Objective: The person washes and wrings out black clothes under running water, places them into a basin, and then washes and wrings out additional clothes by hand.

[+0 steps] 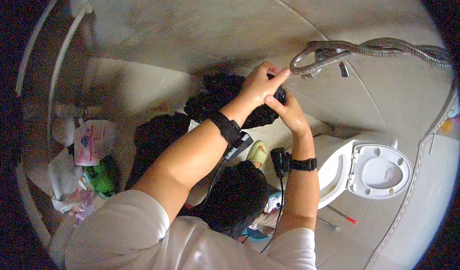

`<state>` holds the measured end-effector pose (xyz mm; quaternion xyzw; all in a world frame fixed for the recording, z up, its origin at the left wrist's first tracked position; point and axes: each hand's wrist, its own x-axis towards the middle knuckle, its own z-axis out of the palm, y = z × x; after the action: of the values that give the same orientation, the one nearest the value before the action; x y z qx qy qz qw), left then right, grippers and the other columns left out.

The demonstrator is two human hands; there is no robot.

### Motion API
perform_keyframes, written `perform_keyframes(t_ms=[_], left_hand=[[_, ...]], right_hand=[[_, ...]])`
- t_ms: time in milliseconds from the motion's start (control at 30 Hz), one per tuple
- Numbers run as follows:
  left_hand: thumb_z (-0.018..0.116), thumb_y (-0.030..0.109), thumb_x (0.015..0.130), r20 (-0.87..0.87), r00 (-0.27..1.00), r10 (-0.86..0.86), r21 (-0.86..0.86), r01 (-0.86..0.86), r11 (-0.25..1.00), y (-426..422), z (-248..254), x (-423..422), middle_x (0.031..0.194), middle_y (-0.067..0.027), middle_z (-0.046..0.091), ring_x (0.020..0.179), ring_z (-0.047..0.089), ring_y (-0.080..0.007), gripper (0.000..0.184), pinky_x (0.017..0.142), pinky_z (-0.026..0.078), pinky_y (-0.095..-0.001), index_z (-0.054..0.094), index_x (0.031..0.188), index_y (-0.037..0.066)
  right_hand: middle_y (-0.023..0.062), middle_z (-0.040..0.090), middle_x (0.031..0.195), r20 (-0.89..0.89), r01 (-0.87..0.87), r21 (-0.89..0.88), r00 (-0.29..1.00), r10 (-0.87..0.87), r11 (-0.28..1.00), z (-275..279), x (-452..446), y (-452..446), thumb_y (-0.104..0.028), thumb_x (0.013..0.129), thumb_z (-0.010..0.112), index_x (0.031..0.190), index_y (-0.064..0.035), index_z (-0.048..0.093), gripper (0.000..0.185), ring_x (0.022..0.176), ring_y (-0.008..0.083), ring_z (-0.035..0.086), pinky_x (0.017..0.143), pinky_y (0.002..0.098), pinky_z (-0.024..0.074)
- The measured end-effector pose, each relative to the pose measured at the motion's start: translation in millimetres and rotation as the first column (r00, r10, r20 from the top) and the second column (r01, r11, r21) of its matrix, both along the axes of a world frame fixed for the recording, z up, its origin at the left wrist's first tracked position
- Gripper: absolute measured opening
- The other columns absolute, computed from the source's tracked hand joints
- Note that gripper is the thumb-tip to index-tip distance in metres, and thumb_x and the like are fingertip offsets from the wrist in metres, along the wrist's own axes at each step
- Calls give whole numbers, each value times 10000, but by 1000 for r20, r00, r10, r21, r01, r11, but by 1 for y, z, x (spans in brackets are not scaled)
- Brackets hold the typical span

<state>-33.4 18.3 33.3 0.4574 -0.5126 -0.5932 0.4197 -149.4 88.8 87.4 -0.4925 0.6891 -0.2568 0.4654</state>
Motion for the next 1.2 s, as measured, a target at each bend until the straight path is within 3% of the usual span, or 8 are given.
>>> perform_keyframes(t_ms=[133,267,400,600,833,900,933,1200], left_hand=[[233,573,921,-277,930,-241,-98,222,970,-17,2,17,1076,-194,608,1079,524,-361,693,922,388,-377,590,1044,-7],[288,645,874,-9,922,-388,-58,387,920,-20,-33,21,1213,-208,545,1179,473,-344,723,984,339,-382,562,1189,54],[470,609,832,-355,857,-374,145,446,883,-20,-36,30,1250,-154,520,1191,450,-301,644,999,320,-428,539,1211,93],[652,495,779,-812,553,186,555,636,536,-24,-49,20,1128,-75,559,1039,527,-223,568,861,440,-386,506,1193,134],[564,266,846,-960,260,108,227,488,843,-4,-66,0,686,-44,573,604,532,-187,191,595,463,-326,606,798,86],[546,239,837,-387,907,-166,293,292,910,-6,-40,18,739,-42,585,631,524,-173,199,581,435,-331,608,776,61],[524,253,831,-745,656,118,409,310,858,0,-50,3,726,-67,589,650,532,-158,260,575,425,-323,612,739,26],[547,258,763,-209,977,-50,270,107,957,14,-16,-2,667,-105,618,610,548,-185,296,600,434,-351,612,765,-31]], right_hand=[[100,621,936,183,124,-83,977,-107,989,6,5,-5,-216,763,709,1065,31,531,429,805,142,596,718,266,481],[80,619,899,515,353,-101,819,-255,930,27,14,-12,-61,744,619,1040,5,533,316,787,158,605,709,277,498],[90,610,951,559,416,-99,775,-296,904,21,-4,-16,-35,758,600,1047,-20,539,296,824,157,599,725,278,495],[131,574,1122,-382,-127,-630,909,-164,766,-17,16,-9,52,754,462,1143,-26,543,405,1085,264,528,969,365,385],[149,567,970,-633,-260,-651,704,-322,713,-10,102,-11,-160,759,636,855,-68,637,133,855,355,547,744,404,451],[161,539,833,-591,-209,-660,737,-327,721,-16,93,-21,-122,792,640,745,4,576,149,754,325,527,688,356,433],[157,501,712,-512,-156,-717,779,-361,679,-21,88,-29,-131,804,641,679,18,527,226,653,318,495,627,371,422],[113,628,734,-312,175,-366,902,-298,914,-40,-14,-53,-270,881,556,792,47,610,333,648,174,512,649,328,426]])
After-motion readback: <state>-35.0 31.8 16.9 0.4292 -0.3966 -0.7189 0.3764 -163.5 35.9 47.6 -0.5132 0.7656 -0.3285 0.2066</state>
